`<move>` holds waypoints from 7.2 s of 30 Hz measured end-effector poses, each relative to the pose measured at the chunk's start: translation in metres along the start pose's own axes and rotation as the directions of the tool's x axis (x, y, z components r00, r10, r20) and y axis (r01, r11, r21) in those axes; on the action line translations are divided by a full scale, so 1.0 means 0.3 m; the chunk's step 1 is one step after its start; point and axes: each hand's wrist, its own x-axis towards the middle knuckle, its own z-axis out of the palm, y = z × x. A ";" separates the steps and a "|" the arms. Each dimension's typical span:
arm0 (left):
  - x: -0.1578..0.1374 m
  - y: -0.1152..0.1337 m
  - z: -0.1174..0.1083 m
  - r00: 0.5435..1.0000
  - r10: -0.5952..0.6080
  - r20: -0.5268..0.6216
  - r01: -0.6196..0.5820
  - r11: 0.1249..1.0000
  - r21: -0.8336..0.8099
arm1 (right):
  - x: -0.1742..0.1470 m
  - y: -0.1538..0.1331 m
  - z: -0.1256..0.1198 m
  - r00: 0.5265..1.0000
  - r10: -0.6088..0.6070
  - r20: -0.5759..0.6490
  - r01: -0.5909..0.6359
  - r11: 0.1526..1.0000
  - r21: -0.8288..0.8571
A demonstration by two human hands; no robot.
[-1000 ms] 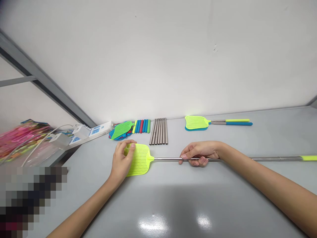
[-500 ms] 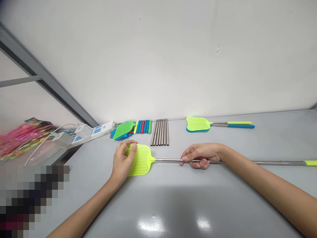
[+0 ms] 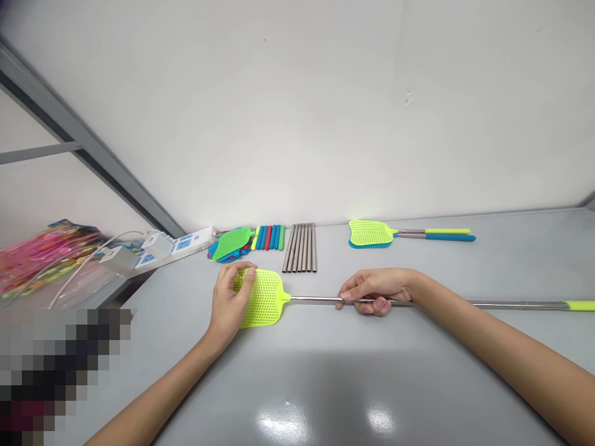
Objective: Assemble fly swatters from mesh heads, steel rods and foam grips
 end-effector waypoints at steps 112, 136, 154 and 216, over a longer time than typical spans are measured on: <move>0.004 -0.021 0.021 0.999 -0.007 0.039 0.010 0.996 -0.085 | -0.131 0.064 0.086 0.942 -0.078 -0.326 0.005 0.975 -0.221; 0.035 -0.066 0.022 0.998 -0.052 -0.020 0.052 0.999 -0.017 | -0.182 0.063 0.035 0.789 -0.305 -0.534 -0.054 0.831 -0.553; 0.013 -0.050 0.025 0.994 0.017 -0.108 -0.010 0.998 0.070 | -0.160 0.083 0.034 0.846 -0.284 -0.451 -0.043 0.807 -0.589; -0.043 0.017 0.016 1.000 -0.010 0.015 0.010 1.000 -0.012 | -0.078 0.087 0.196 0.869 -0.217 -0.444 -0.016 0.886 -0.464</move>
